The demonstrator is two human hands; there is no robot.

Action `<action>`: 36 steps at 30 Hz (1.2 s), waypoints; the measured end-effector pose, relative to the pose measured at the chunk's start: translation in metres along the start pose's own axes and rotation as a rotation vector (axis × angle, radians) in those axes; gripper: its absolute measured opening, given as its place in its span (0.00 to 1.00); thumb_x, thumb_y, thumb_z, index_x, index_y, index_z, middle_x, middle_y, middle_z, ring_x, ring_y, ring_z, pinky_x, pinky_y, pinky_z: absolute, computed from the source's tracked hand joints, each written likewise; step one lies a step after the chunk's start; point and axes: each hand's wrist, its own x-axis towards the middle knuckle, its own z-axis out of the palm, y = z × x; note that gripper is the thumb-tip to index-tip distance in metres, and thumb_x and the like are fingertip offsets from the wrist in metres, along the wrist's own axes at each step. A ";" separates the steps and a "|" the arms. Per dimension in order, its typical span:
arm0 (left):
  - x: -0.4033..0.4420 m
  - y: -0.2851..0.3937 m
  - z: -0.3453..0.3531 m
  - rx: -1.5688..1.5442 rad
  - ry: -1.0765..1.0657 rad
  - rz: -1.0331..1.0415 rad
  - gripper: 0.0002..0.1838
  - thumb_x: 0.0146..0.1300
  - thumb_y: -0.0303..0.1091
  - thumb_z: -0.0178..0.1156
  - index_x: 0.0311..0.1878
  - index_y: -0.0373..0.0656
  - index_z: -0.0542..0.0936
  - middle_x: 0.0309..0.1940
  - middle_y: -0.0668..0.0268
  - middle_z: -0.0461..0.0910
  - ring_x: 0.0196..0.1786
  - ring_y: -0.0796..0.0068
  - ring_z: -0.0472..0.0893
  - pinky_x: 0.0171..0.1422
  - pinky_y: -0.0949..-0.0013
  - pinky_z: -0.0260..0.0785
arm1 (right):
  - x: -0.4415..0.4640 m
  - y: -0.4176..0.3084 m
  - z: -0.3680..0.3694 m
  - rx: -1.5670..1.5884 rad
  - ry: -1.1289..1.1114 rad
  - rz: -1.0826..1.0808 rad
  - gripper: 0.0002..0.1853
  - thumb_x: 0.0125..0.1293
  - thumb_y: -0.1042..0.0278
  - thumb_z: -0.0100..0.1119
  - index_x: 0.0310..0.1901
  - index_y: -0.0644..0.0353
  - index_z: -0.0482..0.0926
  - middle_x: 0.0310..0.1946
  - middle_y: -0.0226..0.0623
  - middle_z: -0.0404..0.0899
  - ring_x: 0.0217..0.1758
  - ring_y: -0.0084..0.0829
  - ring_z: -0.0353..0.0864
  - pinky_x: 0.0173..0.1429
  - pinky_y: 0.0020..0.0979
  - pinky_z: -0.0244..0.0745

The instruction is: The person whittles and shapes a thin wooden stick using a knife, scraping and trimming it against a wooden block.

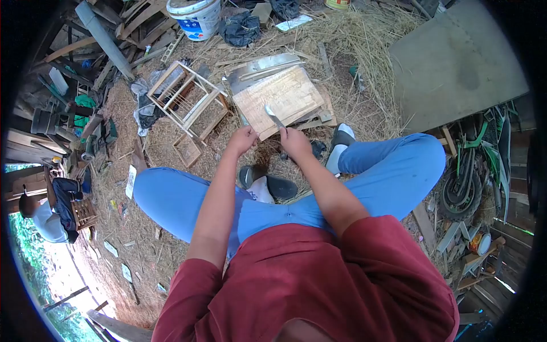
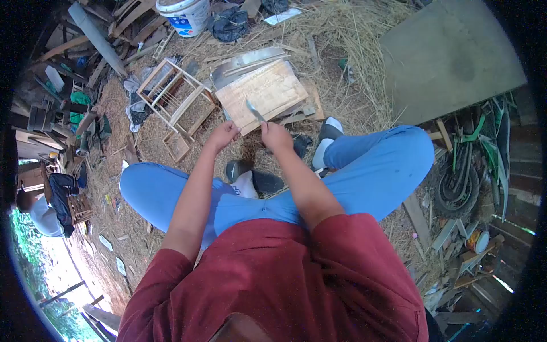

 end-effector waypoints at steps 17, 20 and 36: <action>-0.005 0.005 -0.003 0.022 0.002 0.055 0.12 0.66 0.39 0.64 0.31 0.41 0.79 0.23 0.63 0.83 0.27 0.72 0.82 0.35 0.64 0.72 | 0.008 0.016 0.016 0.084 0.064 0.087 0.29 0.76 0.44 0.42 0.40 0.64 0.84 0.42 0.61 0.83 0.49 0.62 0.81 0.56 0.57 0.74; -0.003 0.004 -0.004 0.027 -0.012 0.042 0.12 0.66 0.38 0.64 0.30 0.41 0.79 0.23 0.63 0.83 0.27 0.71 0.82 0.35 0.65 0.72 | 0.006 0.010 -0.007 0.042 0.036 0.042 0.29 0.76 0.45 0.42 0.41 0.64 0.85 0.43 0.61 0.83 0.49 0.61 0.82 0.56 0.56 0.75; -0.013 0.013 0.000 0.109 0.043 0.034 0.12 0.66 0.37 0.64 0.31 0.40 0.79 0.24 0.63 0.84 0.28 0.72 0.82 0.36 0.66 0.73 | 0.024 0.039 0.002 0.138 0.162 0.042 0.29 0.76 0.45 0.41 0.41 0.64 0.84 0.37 0.61 0.83 0.46 0.61 0.82 0.54 0.56 0.75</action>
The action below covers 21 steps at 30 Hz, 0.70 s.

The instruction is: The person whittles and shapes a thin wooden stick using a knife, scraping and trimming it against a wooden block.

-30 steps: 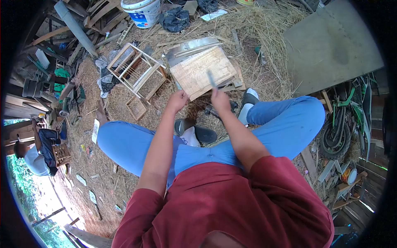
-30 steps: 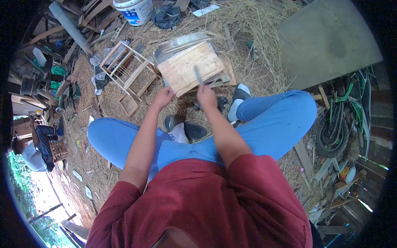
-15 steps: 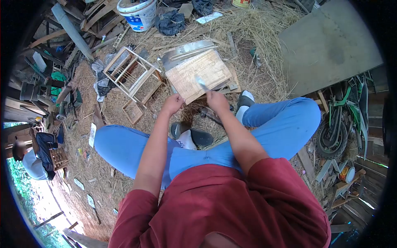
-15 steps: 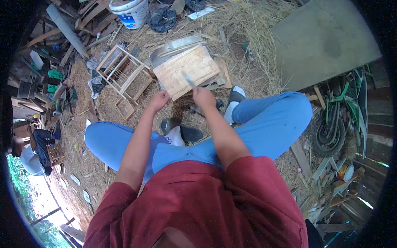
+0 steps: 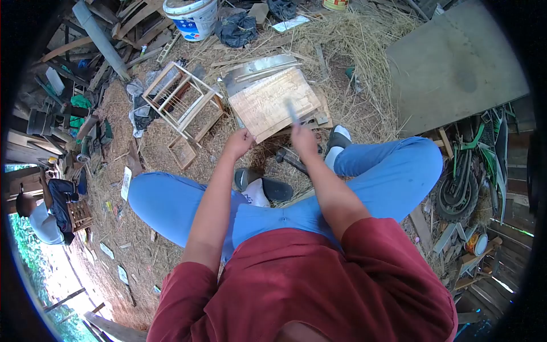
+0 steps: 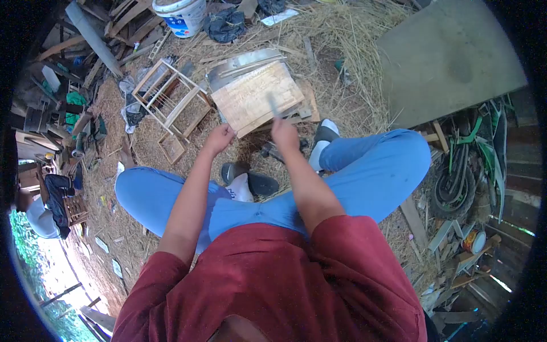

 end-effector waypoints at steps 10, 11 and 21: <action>0.008 -0.014 0.001 -0.129 -0.051 -0.009 0.12 0.67 0.37 0.64 0.30 0.40 0.78 0.24 0.65 0.83 0.26 0.75 0.80 0.33 0.67 0.71 | -0.005 -0.005 -0.002 0.020 -0.011 0.120 0.29 0.76 0.46 0.41 0.42 0.64 0.84 0.42 0.60 0.83 0.49 0.61 0.82 0.56 0.55 0.74; 0.010 -0.009 -0.001 -0.079 -0.052 -0.016 0.12 0.67 0.37 0.64 0.30 0.40 0.78 0.23 0.65 0.83 0.26 0.75 0.80 0.33 0.67 0.71 | -0.009 -0.006 0.004 -0.014 -0.023 0.127 0.29 0.76 0.46 0.41 0.43 0.65 0.85 0.42 0.60 0.83 0.49 0.60 0.82 0.57 0.55 0.74; 0.013 -0.013 -0.001 -0.035 -0.053 -0.007 0.13 0.66 0.40 0.64 0.31 0.40 0.80 0.24 0.64 0.83 0.28 0.72 0.81 0.36 0.65 0.73 | -0.025 -0.027 0.008 -0.055 -0.098 0.008 0.30 0.76 0.43 0.41 0.41 0.64 0.84 0.40 0.58 0.84 0.47 0.62 0.82 0.55 0.55 0.76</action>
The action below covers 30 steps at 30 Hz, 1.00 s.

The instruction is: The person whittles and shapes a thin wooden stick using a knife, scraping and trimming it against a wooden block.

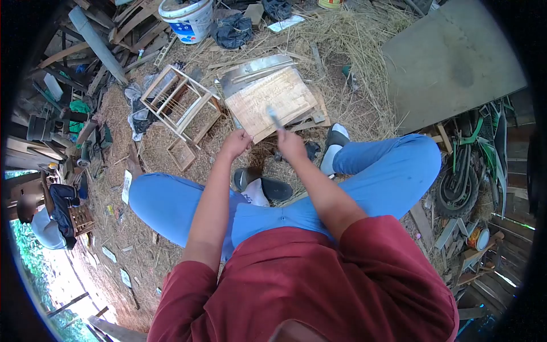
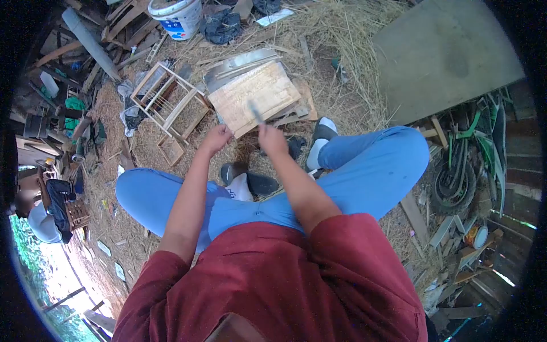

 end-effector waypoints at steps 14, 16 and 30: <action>-0.002 -0.001 0.003 -0.070 0.002 -0.009 0.13 0.66 0.39 0.63 0.31 0.40 0.80 0.25 0.63 0.84 0.28 0.70 0.82 0.37 0.63 0.73 | 0.023 0.014 -0.004 0.023 0.038 -0.033 0.29 0.76 0.43 0.41 0.44 0.62 0.84 0.41 0.58 0.84 0.48 0.60 0.82 0.54 0.53 0.77; -0.010 0.010 0.001 -0.015 0.022 -0.033 0.13 0.66 0.39 0.63 0.30 0.40 0.80 0.24 0.63 0.84 0.28 0.70 0.82 0.36 0.63 0.73 | 0.043 0.029 -0.014 0.133 0.094 0.124 0.31 0.76 0.43 0.41 0.43 0.65 0.85 0.41 0.60 0.84 0.48 0.61 0.82 0.55 0.54 0.76; -0.009 0.014 -0.003 -0.115 -0.009 -0.049 0.12 0.65 0.38 0.65 0.30 0.41 0.80 0.23 0.66 0.83 0.26 0.75 0.79 0.33 0.68 0.70 | 0.003 0.010 0.007 -0.001 -0.024 -0.044 0.30 0.76 0.43 0.40 0.42 0.61 0.86 0.41 0.59 0.84 0.49 0.61 0.82 0.57 0.55 0.75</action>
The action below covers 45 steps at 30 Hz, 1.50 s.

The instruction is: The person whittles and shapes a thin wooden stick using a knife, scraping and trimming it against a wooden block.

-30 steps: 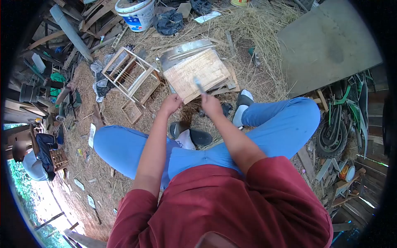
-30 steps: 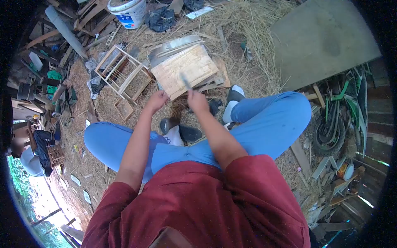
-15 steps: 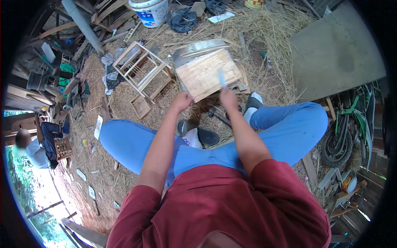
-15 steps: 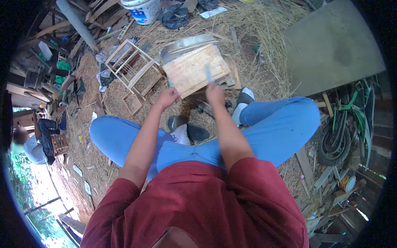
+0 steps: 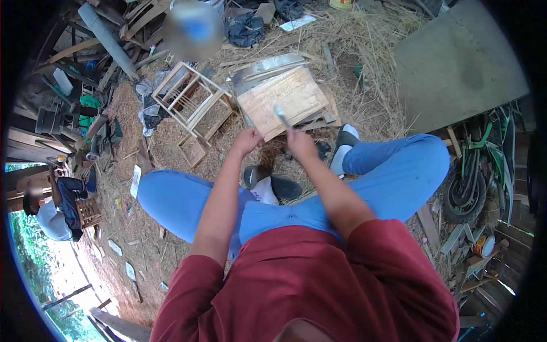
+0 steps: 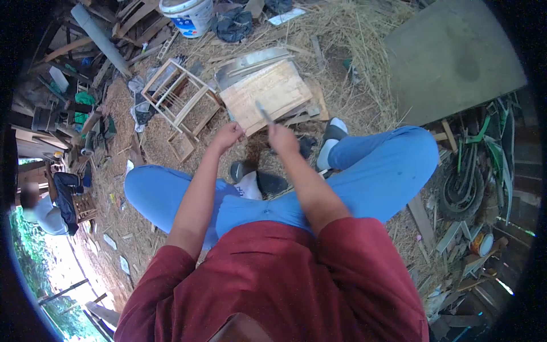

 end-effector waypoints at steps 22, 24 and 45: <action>0.002 0.000 0.002 -0.126 -0.030 -0.023 0.11 0.66 0.36 0.65 0.30 0.41 0.80 0.23 0.65 0.83 0.27 0.75 0.79 0.34 0.67 0.69 | -0.009 -0.013 -0.007 -0.052 -0.058 -0.005 0.28 0.75 0.45 0.40 0.44 0.61 0.85 0.43 0.56 0.84 0.49 0.59 0.83 0.57 0.55 0.76; -0.004 0.009 -0.003 -0.108 -0.054 -0.058 0.10 0.65 0.37 0.66 0.32 0.42 0.79 0.24 0.68 0.82 0.24 0.79 0.74 0.30 0.70 0.64 | 0.001 -0.009 -0.020 -0.012 -0.016 0.015 0.28 0.75 0.45 0.41 0.44 0.61 0.85 0.43 0.56 0.84 0.49 0.59 0.83 0.56 0.55 0.76; 0.001 0.011 -0.009 -0.205 -0.146 -0.232 0.12 0.65 0.40 0.66 0.29 0.44 0.81 0.20 0.71 0.79 0.15 0.82 0.65 0.19 0.70 0.55 | 0.006 -0.002 -0.019 -0.118 -0.042 0.017 0.28 0.76 0.42 0.41 0.46 0.58 0.85 0.42 0.55 0.84 0.48 0.59 0.83 0.55 0.55 0.77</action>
